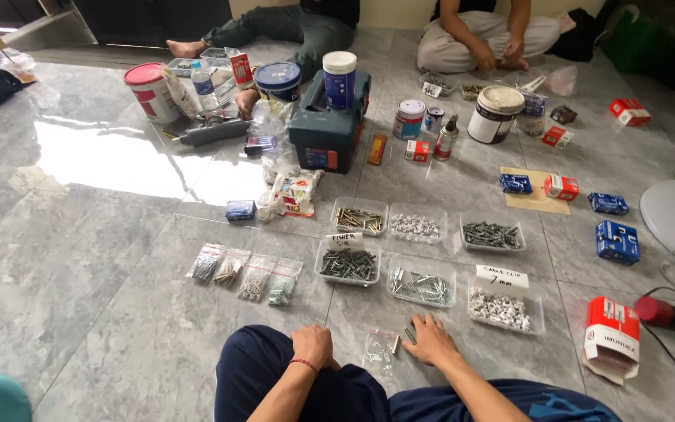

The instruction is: The person is sitting on the floor and assembling hardware by inserting screws into wall plugs and organizing them into various containers.

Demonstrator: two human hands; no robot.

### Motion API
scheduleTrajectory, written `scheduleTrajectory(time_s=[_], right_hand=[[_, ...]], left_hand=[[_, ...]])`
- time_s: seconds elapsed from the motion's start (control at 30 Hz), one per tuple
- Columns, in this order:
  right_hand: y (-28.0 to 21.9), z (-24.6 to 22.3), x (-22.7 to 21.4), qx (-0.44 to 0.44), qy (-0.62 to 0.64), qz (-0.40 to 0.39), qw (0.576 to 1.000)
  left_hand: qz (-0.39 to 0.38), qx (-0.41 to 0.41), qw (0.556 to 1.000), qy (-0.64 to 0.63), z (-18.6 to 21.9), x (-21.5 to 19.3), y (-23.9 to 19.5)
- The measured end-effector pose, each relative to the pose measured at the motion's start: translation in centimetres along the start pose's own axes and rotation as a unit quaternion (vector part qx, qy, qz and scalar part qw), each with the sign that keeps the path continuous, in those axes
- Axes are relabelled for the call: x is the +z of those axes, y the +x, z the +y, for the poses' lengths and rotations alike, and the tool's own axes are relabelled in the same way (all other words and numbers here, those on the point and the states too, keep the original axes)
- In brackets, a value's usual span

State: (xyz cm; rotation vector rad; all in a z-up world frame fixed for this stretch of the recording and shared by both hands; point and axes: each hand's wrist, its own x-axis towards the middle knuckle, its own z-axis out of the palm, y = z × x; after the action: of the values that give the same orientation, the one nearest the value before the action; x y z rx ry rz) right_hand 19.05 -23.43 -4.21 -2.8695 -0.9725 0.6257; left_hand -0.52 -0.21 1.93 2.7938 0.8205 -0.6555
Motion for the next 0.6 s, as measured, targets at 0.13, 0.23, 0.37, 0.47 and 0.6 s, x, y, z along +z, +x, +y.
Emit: scheduleTrajectory(time_s=[0.13, 0.23, 0.37, 0.47, 0.6], right_hand=[[-0.2, 0.4, 0.7, -0.010, -0.007, -0.005, 1.000], [0.3, 0.9, 1.4, -0.027, -0.006, 0.036, 0.999], [-0.3, 0.6, 0.6, -0.025, 0.007, 0.018, 0.999], [-0.2, 0.8, 0.5, -0.022, 0.020, 0.019, 0.999], [-0.4, 1.2, 0.6, -0.026, 0.035, 0.019, 0.999]], left_hand=[[0.010, 0.005, 1.000, -0.026, -0.2, 1.9, 0.7], [0.047, 0.010, 0.999, -0.012, -0.5, 2.9, 1.5], [0.045, 0.015, 0.999, -0.012, -0.6, 3.0, 1.4], [0.063, 0.017, 0.998, -0.014, -0.7, 3.1, 1.6], [0.046, 0.027, 0.998, -0.014, -0.7, 2.6, 0.9]])
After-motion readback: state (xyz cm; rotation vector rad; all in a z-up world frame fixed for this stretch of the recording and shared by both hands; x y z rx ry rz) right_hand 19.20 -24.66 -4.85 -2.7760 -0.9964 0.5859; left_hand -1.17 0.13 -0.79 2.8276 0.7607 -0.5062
